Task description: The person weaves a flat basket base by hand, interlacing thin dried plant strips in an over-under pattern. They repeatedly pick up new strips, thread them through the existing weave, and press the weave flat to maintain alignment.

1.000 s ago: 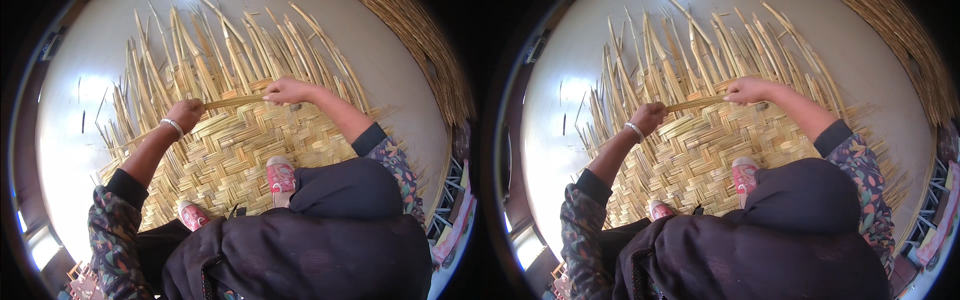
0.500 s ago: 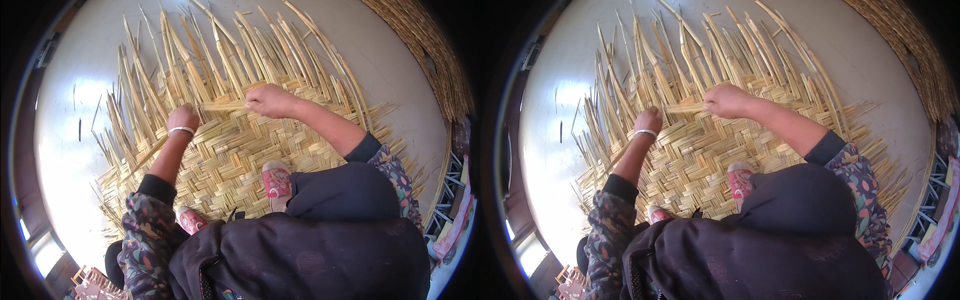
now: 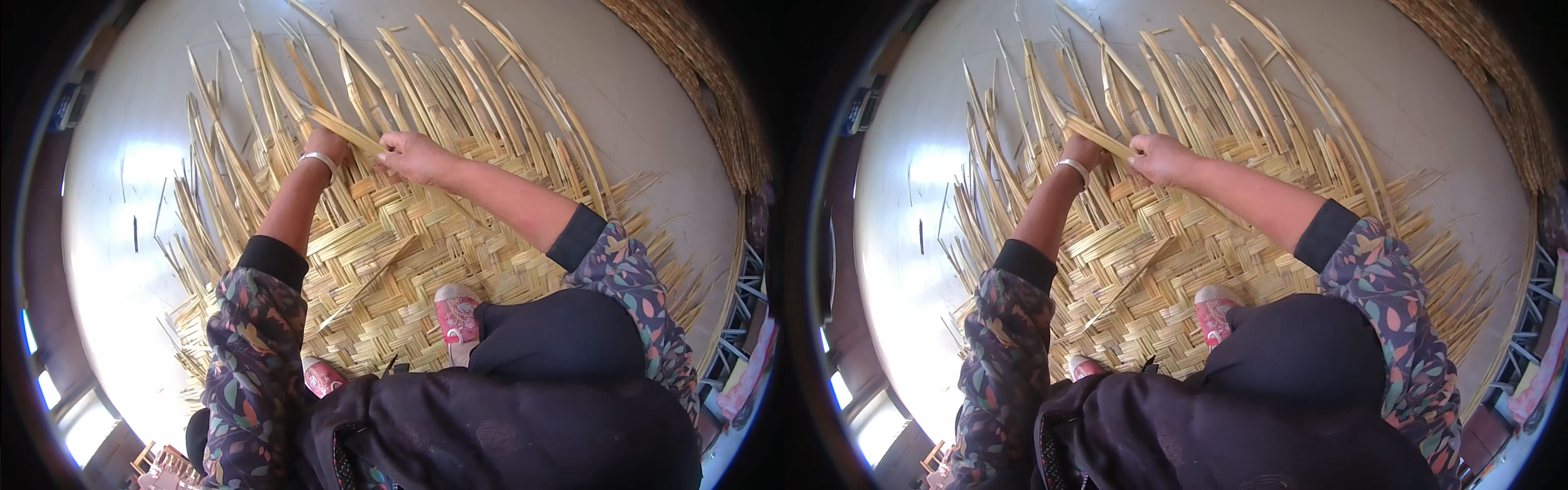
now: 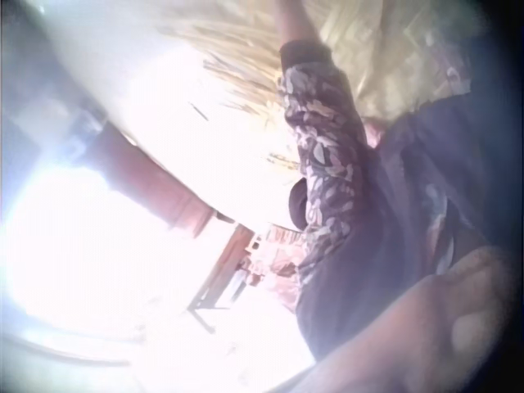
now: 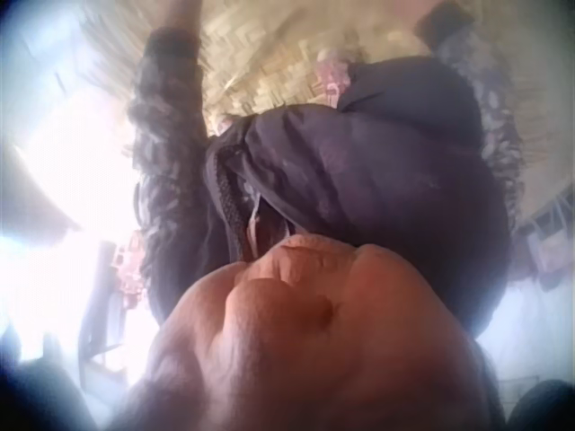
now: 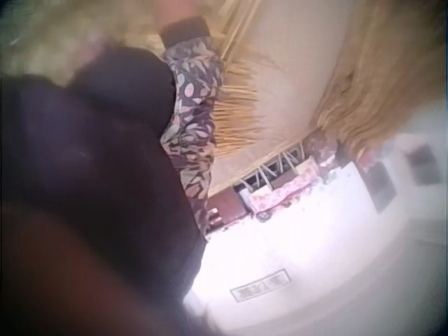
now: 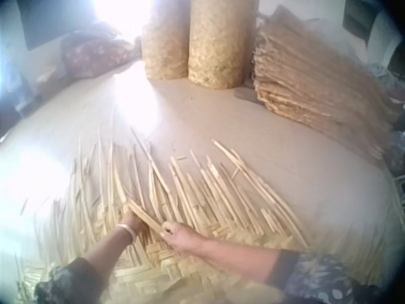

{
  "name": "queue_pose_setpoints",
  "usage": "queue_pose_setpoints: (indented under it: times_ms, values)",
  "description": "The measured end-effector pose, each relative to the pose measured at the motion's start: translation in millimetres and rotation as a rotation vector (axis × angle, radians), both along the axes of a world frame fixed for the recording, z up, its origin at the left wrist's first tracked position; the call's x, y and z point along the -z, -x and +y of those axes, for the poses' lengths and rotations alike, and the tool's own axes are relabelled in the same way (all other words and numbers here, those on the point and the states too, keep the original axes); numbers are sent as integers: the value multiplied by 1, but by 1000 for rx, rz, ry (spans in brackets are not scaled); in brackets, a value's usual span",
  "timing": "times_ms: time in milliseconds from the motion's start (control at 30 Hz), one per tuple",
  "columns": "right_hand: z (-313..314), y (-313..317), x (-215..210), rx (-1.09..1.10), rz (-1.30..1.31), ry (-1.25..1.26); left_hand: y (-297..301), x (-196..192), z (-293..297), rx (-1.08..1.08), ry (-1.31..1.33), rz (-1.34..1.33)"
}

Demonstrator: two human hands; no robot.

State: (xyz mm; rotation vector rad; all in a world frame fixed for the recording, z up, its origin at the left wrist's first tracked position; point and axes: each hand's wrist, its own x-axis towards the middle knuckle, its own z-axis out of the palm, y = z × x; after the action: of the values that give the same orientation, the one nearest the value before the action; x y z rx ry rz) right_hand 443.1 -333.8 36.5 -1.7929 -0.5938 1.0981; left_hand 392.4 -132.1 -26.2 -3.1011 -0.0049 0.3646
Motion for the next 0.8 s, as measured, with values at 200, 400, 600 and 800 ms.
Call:
queue_pose_setpoints:
  times_ms: [200,400,600,800]
  values:
    - [12,-14,9,10,101,141,-9,-24,-16,-1066,1440,100]
    - [6,-13,26,255,347,56,-8,-31,-18,-1086,1619,203]
    - [8,-17,24,339,476,-2,1,-25,-22,-1027,1725,27]
    - [8,-13,29,333,398,-13,-1,-13,-34,-758,1083,-377]
